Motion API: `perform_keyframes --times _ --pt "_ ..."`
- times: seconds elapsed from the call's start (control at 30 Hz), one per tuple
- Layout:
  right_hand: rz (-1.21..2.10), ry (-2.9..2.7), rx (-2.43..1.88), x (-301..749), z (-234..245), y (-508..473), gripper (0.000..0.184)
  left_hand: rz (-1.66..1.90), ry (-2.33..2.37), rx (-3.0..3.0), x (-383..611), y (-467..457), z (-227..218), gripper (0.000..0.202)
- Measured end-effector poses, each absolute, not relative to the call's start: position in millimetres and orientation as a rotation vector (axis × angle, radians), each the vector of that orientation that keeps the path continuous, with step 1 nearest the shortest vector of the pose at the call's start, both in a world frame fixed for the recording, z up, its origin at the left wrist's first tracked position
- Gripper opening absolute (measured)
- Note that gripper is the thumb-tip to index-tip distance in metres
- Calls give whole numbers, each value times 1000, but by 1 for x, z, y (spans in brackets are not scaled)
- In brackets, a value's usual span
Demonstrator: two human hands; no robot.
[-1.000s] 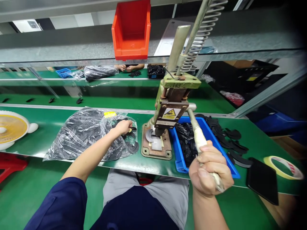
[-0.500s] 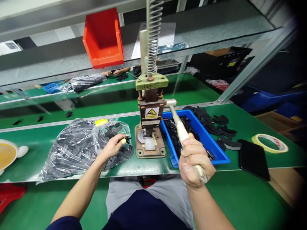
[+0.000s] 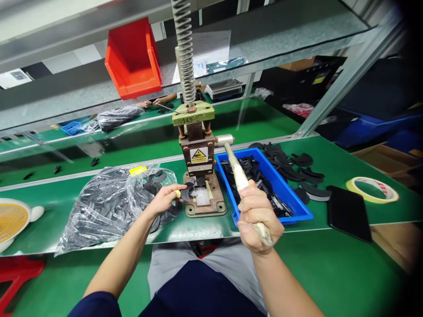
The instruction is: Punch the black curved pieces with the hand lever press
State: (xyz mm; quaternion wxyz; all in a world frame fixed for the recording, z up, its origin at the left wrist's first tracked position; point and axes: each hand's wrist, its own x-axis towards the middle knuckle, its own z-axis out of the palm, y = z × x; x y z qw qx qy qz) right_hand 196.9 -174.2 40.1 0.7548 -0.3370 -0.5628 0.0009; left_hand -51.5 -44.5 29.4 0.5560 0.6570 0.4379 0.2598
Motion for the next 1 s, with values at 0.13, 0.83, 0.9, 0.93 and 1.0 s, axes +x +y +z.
perform_keyframes --times 0.13,0.83,0.9,0.93,1.0 --pt "-36 -1305 -676 198 44 -175 12 716 1197 1443 -34 -33 23 25" --pt "-54 -1316 -657 200 42 -174 12 619 1351 1204 26 -12 19 30" --pt "-49 -1322 -667 201 42 -174 12 605 1393 1233 27 -10 17 28" --pt "-48 -1325 -668 201 42 -174 13 593 1413 1254 27 -9 17 28" --pt "-44 -1322 -669 201 42 -175 13 555 1447 1308 29 -6 17 26"
